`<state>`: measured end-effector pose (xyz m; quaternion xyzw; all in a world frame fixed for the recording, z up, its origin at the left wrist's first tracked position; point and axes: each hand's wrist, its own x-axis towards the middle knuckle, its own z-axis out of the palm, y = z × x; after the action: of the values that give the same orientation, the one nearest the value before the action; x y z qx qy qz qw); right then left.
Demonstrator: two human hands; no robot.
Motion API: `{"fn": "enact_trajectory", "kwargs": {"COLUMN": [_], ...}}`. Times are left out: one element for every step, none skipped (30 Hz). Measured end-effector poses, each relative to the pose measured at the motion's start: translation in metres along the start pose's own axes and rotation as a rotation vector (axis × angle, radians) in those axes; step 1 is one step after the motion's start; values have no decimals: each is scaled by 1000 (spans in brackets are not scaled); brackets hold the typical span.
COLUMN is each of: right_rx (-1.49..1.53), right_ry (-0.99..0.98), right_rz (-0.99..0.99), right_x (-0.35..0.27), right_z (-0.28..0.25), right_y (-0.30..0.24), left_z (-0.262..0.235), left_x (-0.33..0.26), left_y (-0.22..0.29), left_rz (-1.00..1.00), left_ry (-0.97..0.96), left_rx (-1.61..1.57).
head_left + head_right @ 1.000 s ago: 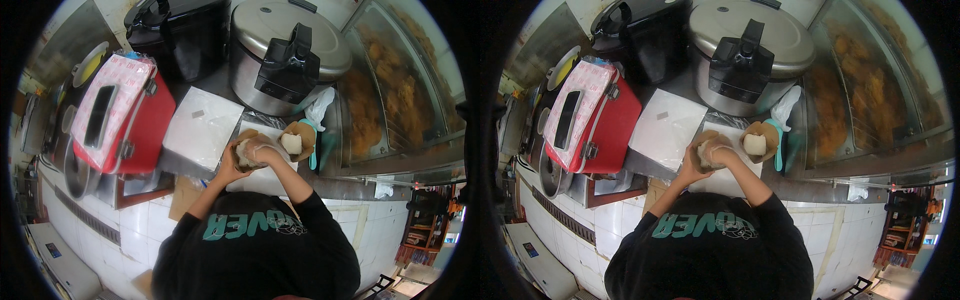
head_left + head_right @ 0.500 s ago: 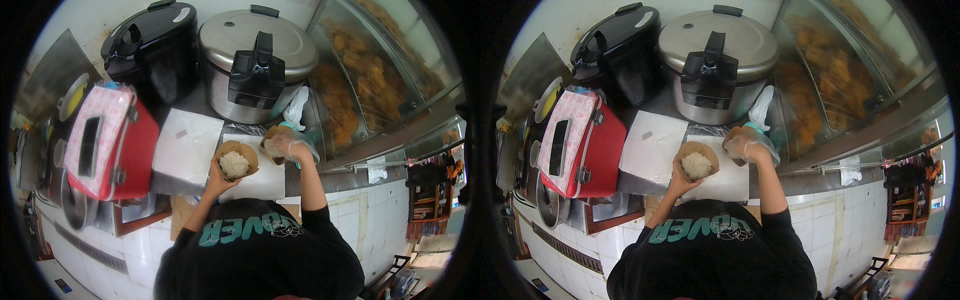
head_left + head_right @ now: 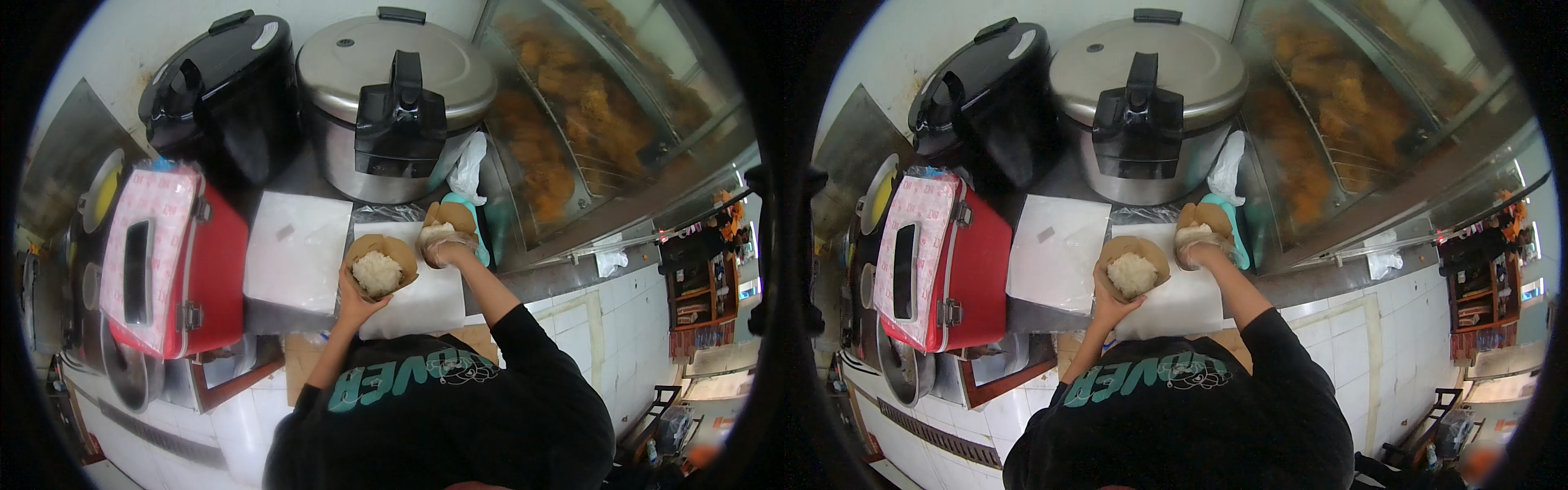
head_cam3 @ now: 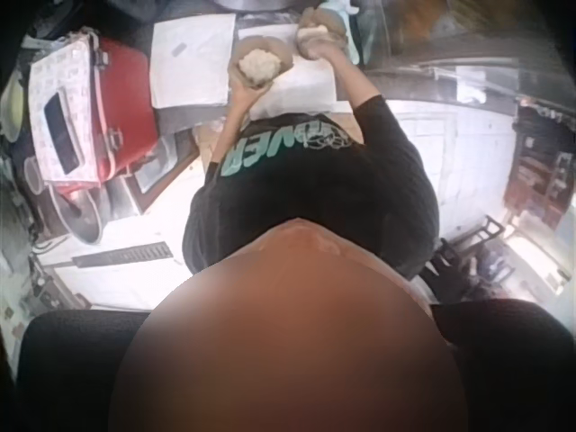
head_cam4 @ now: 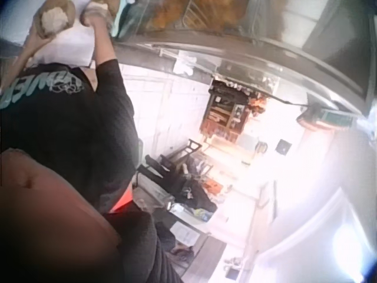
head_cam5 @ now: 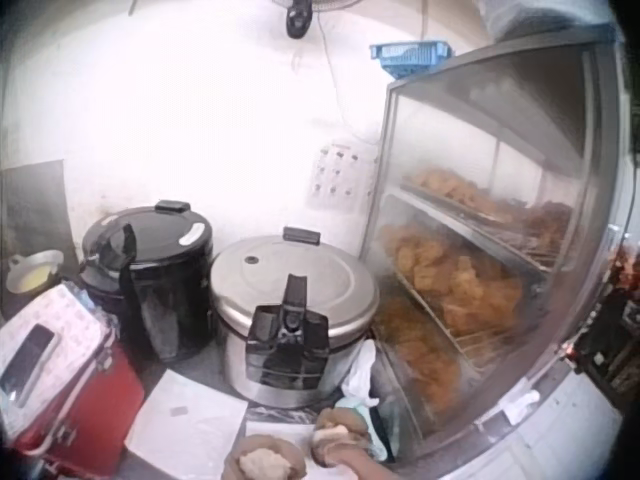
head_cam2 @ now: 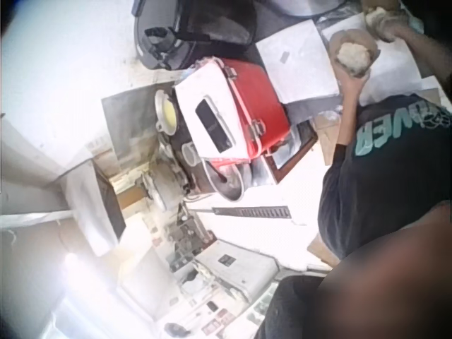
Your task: The person retrieves printed receipts, then assembles food orders by placing steamed buns into paper bags, adding fried chicken pieces, and topping them with scrambled eggs. The person also handles packaging materials and organizes items on the counter.
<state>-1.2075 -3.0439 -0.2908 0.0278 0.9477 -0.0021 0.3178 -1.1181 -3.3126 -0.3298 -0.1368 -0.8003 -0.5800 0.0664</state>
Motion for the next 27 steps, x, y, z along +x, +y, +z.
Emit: {"fn": "enact_trajectory", "kwargs": {"right_rx": [154, 164, 111, 38, -12, -46, -63, -55, -37, 66, 47, 70, 296, 559, 817, 1041, 1127, 1162, 1006, 841, 783, 841, 849, 924, 833, 812, 799], "right_ry": [26, 31, 32, 39, 52, 64, 74, 92, 111, 123, 208, 270, 423, 580, 730, 1078, 1262, 1635, 1930, 1991, 1924, 1907, 1934, 1922, 1982, 1988, 1999], "right_rz": [78, 91, 63, 26, 2, -22, -47, -74, -103, -98, -185, -275, -301, -277, -270, -286, -57, -9, 83, 417, 580, 627, 621, 656, 594, 585, 578], "right_x": [3, 8, 12, 17, 20, 22, 21, 17, 8, -6, -25, -50, -81, -119, -158, -195, -232, -257, -276, -288, -292, -288, -278, -268, -260, -253, -248], "right_z": [1, 0, 0, 0, -1, -3, -5, -8, -11, -18, -26, -33, -42, -48, -56, -66, -76, -92, -105, -117, -123, -130, -134, -132, -127, -117, -112], "right_y": [2, 5, 6, 8, 8, 8, 8, 8, 8, 8, 12, 14, 18, 22, 27, 32, 45, 58, 75, 92, 107, 123, 139, 153, 167, 178, 190], "left_z": [0, -1, -2, -3, -4, -5, -7, -7, -9, -10, -11, -12, -13, -15, -19, -24, -30, -35, -41, -46, -50, -53, -56, -57, -58, -64, -65], "left_x": [0, 1, 1, 0, 1, -1, -2, -1, -1, 1, 3, 3, 2, 2, 1, -1, -4, -8, -11, -12, -13, -15, -16, -14, -12, -12, -11], "left_y": [0, 1, 1, 2, 3, 3, 3, 3, 3, 3, 3, 4, 5, 7, 9, 11, 14, 16, 18, 19, 21, 22, 23, 24, 25, 26, 27], "left_rz": [6, 19, 25, 31, 54, 29, 20, 29, 24, 22, 50, 37, 64, 71, 68, 49, 18, -32, -1, 18, 33, 28, 23, 34, 34, 41, 46], "left_ry": [1, 2, -1, -6, -8, -19, -32, -55, -80, -119, -157, -170, -200, -203, -200, -176, -148, -120, -97, -73, -30, -19, 7, 31, 47, 61, 71], "left_rx": [-9, -15, -28, -45, -77, -67, -76, -106, -104, -238, -238, -243, -276, -306, -328, -311, -288, -271, -215, -171, -129, -151, -172, -186, -180, -179, -176]}}
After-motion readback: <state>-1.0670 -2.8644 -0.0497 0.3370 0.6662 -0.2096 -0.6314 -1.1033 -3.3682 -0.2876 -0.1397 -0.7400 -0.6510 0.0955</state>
